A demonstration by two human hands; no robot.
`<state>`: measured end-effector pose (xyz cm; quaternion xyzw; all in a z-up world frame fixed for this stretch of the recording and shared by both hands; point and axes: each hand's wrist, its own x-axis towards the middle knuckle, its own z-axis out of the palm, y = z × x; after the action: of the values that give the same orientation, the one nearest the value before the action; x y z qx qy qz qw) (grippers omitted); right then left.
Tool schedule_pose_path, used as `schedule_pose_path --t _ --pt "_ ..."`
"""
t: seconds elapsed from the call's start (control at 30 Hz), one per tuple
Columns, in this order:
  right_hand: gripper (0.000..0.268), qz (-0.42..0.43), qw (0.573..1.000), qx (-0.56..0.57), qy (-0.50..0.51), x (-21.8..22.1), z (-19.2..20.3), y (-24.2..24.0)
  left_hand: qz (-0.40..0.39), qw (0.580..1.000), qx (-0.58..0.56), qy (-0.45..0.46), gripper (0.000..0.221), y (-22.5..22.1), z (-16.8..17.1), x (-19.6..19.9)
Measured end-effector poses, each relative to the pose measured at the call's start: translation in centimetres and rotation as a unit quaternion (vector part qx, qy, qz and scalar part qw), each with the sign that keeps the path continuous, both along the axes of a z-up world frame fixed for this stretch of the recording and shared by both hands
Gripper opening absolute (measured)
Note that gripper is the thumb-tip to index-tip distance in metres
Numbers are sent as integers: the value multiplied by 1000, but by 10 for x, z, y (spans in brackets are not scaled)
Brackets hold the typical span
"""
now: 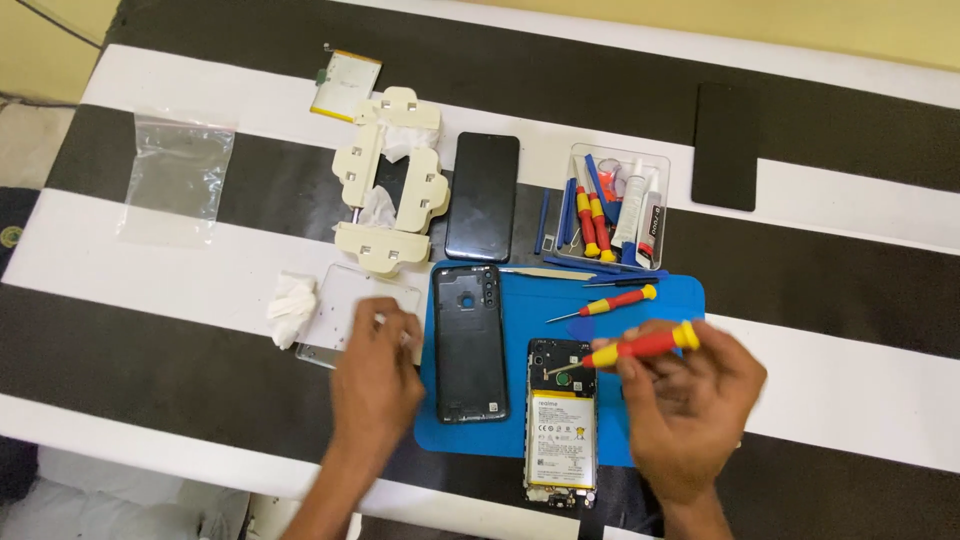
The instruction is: Disassembling and reassembling internal components of a mobile phone, including battery replacement and cable management.
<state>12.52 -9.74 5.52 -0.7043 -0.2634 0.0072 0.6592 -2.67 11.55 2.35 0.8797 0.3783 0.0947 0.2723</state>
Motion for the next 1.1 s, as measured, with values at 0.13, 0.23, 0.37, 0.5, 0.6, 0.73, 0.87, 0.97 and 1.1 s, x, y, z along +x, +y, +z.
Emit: schedule_pose_path --t 0.13,0.23,0.37,0.5,0.6,0.73,0.87,0.97,1.1 --pt "52 52 987 69 -135 -15 2 4 -83 969 -106 -208 33 -47 11 12" --pt "60 -19 990 18 -138 -23 10 6 -104 953 -197 -203 18 -67 18 23" --pt "52 -62 981 -2 -185 -20 15 9 -133 953 -168 -214 18 -73 20 34" --pt "55 -30 987 18 -159 -19 15 5 -133 955 -153 -214 17 -74 20 35" --pt "59 -28 987 16 -159 -18 7 1 -129 958 -150 -208 19 -76 22 36" --pt "57 -36 985 12 -168 -17 11 4 -134 958 -156 -201 23 -77 19 37" --pt "50 -48 981 -22 -189 -16 12 2 -125 962 -160 -183 21 -77 21 37" --pt "47 -56 976 -40 -209 -18 15 3 -121 963 -163 -177 19 -77 22 37" --pt "24 24 986 -104 -128 -13 -7 -21 -108 970 -149 -159 17 -78 21 37"
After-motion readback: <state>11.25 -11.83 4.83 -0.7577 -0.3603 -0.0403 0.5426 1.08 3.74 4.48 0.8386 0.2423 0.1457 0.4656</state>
